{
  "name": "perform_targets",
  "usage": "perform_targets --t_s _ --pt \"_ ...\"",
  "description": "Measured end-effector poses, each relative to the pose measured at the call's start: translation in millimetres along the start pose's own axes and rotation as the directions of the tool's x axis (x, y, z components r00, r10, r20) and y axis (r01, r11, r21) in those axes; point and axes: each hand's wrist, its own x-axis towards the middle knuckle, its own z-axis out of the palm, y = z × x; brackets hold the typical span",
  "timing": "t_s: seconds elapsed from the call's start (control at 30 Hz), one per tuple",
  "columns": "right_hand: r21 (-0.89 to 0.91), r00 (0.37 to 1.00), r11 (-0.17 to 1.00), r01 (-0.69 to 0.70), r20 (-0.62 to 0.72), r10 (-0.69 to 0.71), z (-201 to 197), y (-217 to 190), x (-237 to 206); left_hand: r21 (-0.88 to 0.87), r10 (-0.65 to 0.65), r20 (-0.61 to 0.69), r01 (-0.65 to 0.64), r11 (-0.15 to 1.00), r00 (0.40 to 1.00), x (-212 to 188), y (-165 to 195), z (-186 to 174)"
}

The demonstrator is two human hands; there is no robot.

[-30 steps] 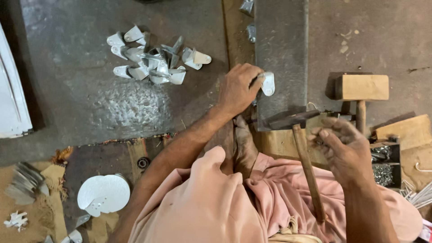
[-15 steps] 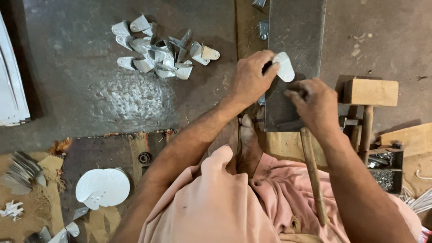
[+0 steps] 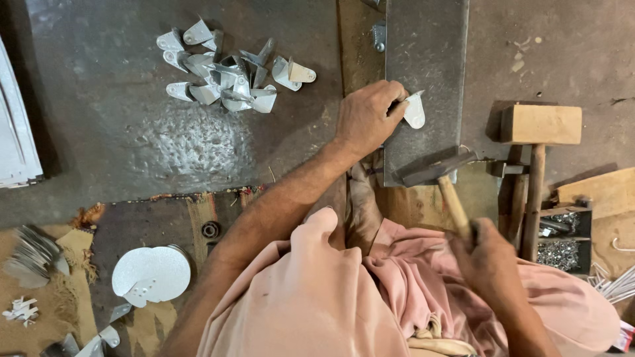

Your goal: The person sits on the floor of a metal workshop and hammers small aluminum pieces flat on a steel block using a ball-peen hammer, repositioning each piece by hand. Finished pieces are set aside and later gathered by hand into a bucket.

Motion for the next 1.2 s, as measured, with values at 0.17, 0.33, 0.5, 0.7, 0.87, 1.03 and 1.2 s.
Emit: perform_targets --t_s 0.17,0.33,0.5,0.7,0.87,1.03,1.2 --pt "0.288 0.999 0.957 -0.022 0.05 0.008 -11.5 7.5 5.8 0.169 0.196 -0.033 -0.188 0.968 0.98 -2.0 2.3 3.7" --pt "0.109 0.932 0.975 0.192 -0.332 -0.146 -22.6 -9.5 9.4 0.171 0.262 -0.085 -0.245 0.954 0.961 -4.0 6.1 3.6" --pt "0.025 0.867 0.949 0.314 -0.416 -0.275 -23.9 -39.3 15.5 0.17 0.267 -0.074 -0.251 0.953 0.961 -4.4 6.3 1.8" --pt "0.345 0.995 0.934 0.098 -0.056 -0.084 -34.1 -34.4 25.5 0.181 0.261 -0.1 -0.24 0.954 0.96 -5.9 5.1 -1.0" --pt "0.137 0.952 0.976 0.17 -0.278 -0.127 -42.2 -8.9 11.4 0.191 0.279 -0.079 -0.26 0.946 0.957 -4.3 5.9 -2.4" --pt "0.278 0.795 0.822 0.496 -0.527 -0.302 -26.9 -2.9 20.2 0.179 0.261 -0.051 -0.248 0.952 0.964 -5.7 4.8 -4.4" --pt "0.121 0.938 0.942 0.313 -0.197 -0.286 11.1 0.4 48.1 0.17 0.258 -0.069 -0.243 0.955 0.964 -8.6 7.8 -10.6"
